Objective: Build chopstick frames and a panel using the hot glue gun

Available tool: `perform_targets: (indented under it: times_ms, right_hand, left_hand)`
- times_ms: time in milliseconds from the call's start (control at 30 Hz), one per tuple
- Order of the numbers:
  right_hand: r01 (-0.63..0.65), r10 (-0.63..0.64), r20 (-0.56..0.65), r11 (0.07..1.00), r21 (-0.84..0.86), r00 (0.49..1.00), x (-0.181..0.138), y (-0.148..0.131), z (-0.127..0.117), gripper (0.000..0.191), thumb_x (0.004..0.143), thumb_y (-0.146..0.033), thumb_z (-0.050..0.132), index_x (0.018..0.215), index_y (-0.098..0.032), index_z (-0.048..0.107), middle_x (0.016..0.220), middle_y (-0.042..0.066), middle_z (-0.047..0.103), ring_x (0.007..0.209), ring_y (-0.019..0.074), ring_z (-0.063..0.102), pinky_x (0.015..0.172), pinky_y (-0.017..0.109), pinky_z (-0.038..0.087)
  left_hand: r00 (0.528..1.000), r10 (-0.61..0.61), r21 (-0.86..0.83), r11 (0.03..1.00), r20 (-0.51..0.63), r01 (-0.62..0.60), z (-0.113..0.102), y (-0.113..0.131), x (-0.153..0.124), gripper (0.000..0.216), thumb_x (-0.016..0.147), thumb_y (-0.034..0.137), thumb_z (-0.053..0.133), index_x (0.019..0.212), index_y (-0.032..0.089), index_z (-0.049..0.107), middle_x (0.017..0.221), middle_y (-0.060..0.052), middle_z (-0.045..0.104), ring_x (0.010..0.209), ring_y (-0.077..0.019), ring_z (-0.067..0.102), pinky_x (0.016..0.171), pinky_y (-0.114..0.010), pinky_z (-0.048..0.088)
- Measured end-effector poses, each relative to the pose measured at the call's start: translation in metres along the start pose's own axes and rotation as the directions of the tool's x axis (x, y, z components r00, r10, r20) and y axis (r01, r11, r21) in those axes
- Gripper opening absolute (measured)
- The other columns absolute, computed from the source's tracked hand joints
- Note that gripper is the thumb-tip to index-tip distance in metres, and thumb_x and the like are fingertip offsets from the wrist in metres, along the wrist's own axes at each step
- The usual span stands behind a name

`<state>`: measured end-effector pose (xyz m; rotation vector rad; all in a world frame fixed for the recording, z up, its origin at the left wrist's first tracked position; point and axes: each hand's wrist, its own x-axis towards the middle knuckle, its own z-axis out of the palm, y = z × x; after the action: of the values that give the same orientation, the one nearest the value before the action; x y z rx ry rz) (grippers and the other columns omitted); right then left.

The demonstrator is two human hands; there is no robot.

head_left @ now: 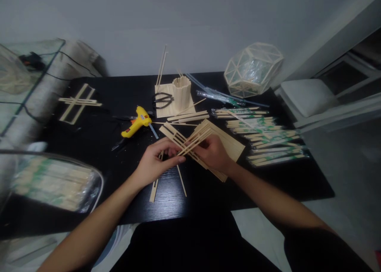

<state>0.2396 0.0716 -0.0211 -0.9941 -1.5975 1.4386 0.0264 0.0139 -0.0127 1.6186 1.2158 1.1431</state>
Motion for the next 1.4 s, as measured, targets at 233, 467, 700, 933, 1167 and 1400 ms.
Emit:
perform_targets:
  times_ms: [233, 467, 700, 933, 1167, 1400]
  right_hand:
    - [-0.247, 0.255, 0.01, 0.925, 0.288, 0.967, 0.011, 0.001, -0.007, 0.036, 0.077, -0.051, 0.091, 0.084, -0.018, 0.08, 0.075, 0.003, 0.078, 0.061, 0.0152, 0.071, 0.053, 0.024, 0.057]
    - [-0.462, 0.39, 0.25, 0.7, 0.545, 0.886, 0.015, -0.002, -0.013, 0.027, 0.075, -0.034, 0.094, 0.092, -0.018, 0.081, 0.085, 0.003, 0.081, 0.073, 0.0162, 0.077, 0.067, 0.026, 0.066]
    - [-0.439, 0.33, 0.29, 0.691, 0.574, 0.898, 0.018, 0.0, -0.019, 0.019, 0.086, -0.032, 0.082, 0.1, -0.02, 0.082, 0.103, 0.006, 0.084, 0.088, 0.0181, 0.08, 0.077, 0.028, 0.066]
    - [-0.135, 0.106, 0.129, 0.96, 0.246, 0.986, 0.007, 0.001, -0.008, 0.038, 0.078, -0.042, 0.092, 0.106, -0.021, 0.078, 0.101, 0.005, 0.082, 0.086, 0.0186, 0.076, 0.078, 0.031, 0.063]
    - [-0.033, 0.036, -0.034, 0.994, 0.101, 0.999, -0.005, -0.007, 0.009, 0.041, 0.084, -0.059, 0.085, 0.09, -0.019, 0.077, 0.082, 0.003, 0.076, 0.071, 0.0175, 0.071, 0.066, 0.029, 0.06]
    - [-0.084, 0.089, -0.03, 0.989, 0.124, 0.996, -0.007, -0.007, 0.01, 0.041, 0.084, -0.06, 0.085, 0.087, -0.02, 0.081, 0.082, 0.003, 0.078, 0.07, 0.0181, 0.073, 0.064, 0.029, 0.063]
  left_hand:
    - [0.994, 0.071, 0.181, 0.982, -0.079, -0.056, 0.0, -0.002, -0.002, 0.024, 0.092, 0.031, 0.08, 0.114, 0.022, 0.077, 0.082, 0.001, 0.064, 0.074, -0.0132, 0.06, 0.071, -0.027, 0.05]
    - [0.972, 0.199, 0.34, 0.929, -0.124, -0.147, -0.002, -0.003, -0.002, 0.017, 0.096, 0.025, 0.075, 0.113, 0.021, 0.075, 0.084, 0.0, 0.065, 0.076, -0.0123, 0.06, 0.072, -0.026, 0.05]
    - [0.972, 0.134, 0.267, 0.96, -0.192, -0.079, -0.001, -0.001, -0.001, 0.013, 0.098, 0.03, 0.073, 0.106, 0.021, 0.076, 0.088, -0.002, 0.069, 0.077, -0.0134, 0.063, 0.074, -0.027, 0.054]
    - [0.978, 0.009, 0.114, 0.993, -0.208, 0.015, 0.002, -0.003, -0.002, 0.021, 0.091, 0.038, 0.08, 0.101, 0.019, 0.078, 0.085, -0.002, 0.073, 0.072, -0.0129, 0.064, 0.072, -0.026, 0.055]
    - [0.988, -0.133, -0.108, 0.986, -0.075, 0.125, 0.009, 0.003, -0.003, 0.023, 0.086, 0.038, 0.084, 0.097, 0.019, 0.078, 0.073, 0.0, 0.07, 0.063, -0.0107, 0.061, 0.063, -0.022, 0.052]
    - [0.967, -0.235, -0.204, 0.956, -0.095, 0.212, 0.001, 0.007, -0.001, 0.031, 0.091, 0.046, 0.078, 0.1, 0.017, 0.079, 0.068, -0.002, 0.071, 0.06, -0.012, 0.063, 0.061, -0.022, 0.052]
